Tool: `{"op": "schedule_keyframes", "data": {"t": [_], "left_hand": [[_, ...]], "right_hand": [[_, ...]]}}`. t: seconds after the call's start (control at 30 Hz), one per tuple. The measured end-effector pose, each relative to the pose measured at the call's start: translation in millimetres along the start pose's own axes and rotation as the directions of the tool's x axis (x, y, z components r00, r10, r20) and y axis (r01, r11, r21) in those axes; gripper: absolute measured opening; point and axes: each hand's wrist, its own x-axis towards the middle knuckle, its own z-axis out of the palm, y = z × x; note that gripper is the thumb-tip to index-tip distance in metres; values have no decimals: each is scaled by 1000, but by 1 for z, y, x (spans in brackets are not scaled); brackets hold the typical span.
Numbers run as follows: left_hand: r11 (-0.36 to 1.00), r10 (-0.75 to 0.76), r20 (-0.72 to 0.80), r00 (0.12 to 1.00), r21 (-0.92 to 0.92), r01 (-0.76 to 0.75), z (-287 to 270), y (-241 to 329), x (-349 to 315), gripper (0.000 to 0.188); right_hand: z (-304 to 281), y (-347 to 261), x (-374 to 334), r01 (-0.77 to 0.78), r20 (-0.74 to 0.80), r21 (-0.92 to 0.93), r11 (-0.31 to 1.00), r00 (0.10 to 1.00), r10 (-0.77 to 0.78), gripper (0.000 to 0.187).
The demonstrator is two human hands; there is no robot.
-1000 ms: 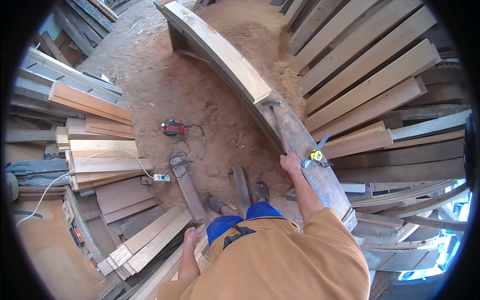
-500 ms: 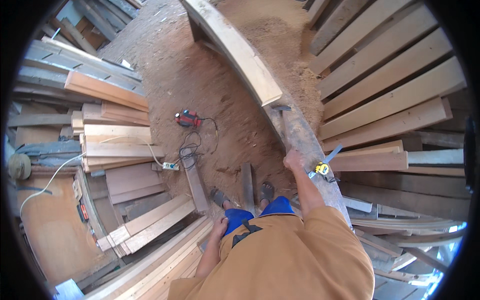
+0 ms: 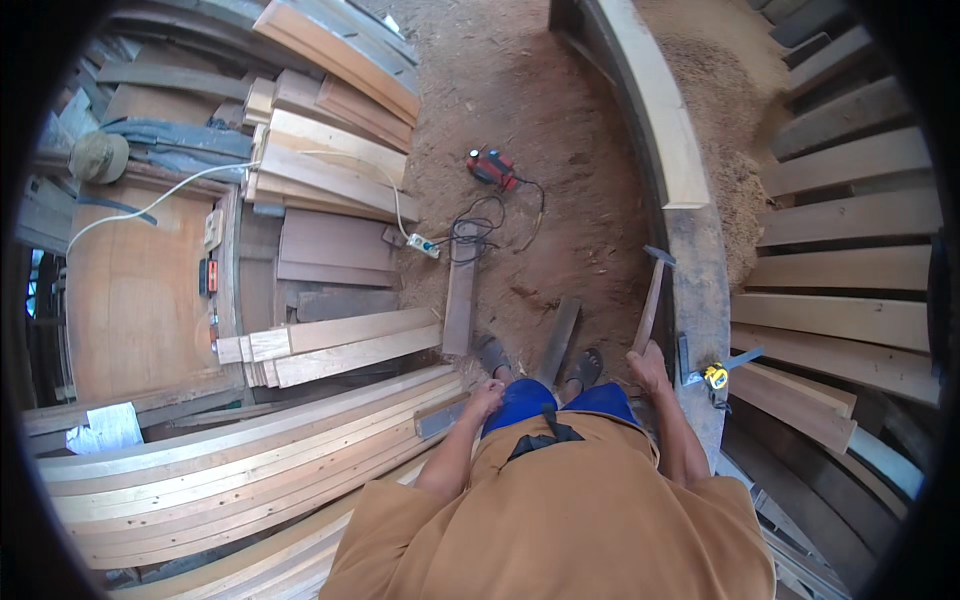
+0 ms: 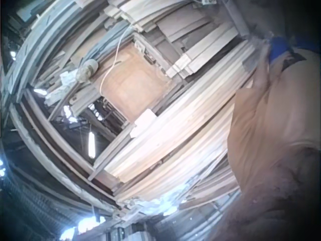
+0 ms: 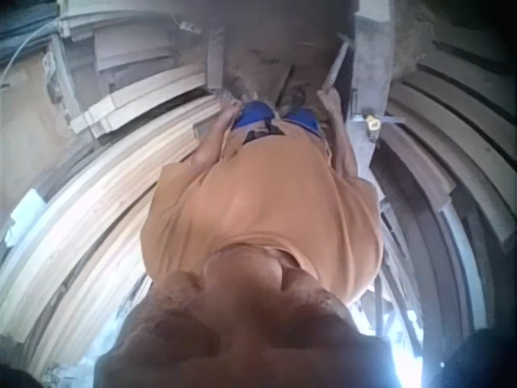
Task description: The person works on an electric planer with a screwdriver, organizes various hand tools in a container, and then picks up wooden blocks and carries them across the workshop.
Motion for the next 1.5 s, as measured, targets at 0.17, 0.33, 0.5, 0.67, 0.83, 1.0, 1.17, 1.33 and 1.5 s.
{"op": "schedule_keyframes", "data": {"t": [0.17, 0.33, 0.5, 0.67, 0.83, 1.0, 1.17, 1.33, 1.5], "left_hand": [[998, 54, -66, 996, -23, -56, -10, -23, 10, 33], [991, -28, -36, 999, -129, 23, -51, -58, 11, 38], [975, -97, -40, 995, -205, 87, -90, -90, 25, 39], [973, -145, -135, 980, -201, 116, -131, -116, -6, 37], [954, -167, -106, 980, -270, 133, -146, -137, 5, 26], [855, -56, -104, 993, -518, -6, -138, -152, 10, 23], [896, -36, -96, 995, -444, -10, -126, -130, 21, 22], [964, -42, -67, 997, -266, 23, -128, -122, 40, 26], [983, -113, -113, 987, -156, 95, -137, -121, 51, 35]], "right_hand": [[50, -56, -18, -195, 176, 120, 973, 969, 173, 30], [136, -99, 26, -345, 446, -104, 933, 822, 354, 33], [236, -112, 42, 172, 635, -128, 977, 770, -52, 37], [309, -249, 8, 320, 726, -236, 917, 686, -53, 40], [358, -296, -2, 98, 613, -27, 995, 788, -61, 42], [379, -358, -17, 301, 668, 61, 952, 696, -263, 47], [402, -341, -24, 406, 568, 241, 882, 677, -467, 57], [354, -214, 13, 508, 807, -101, 855, 545, -228, 43], [238, -116, -11, 388, 739, -483, 784, 662, 128, 33]]}}
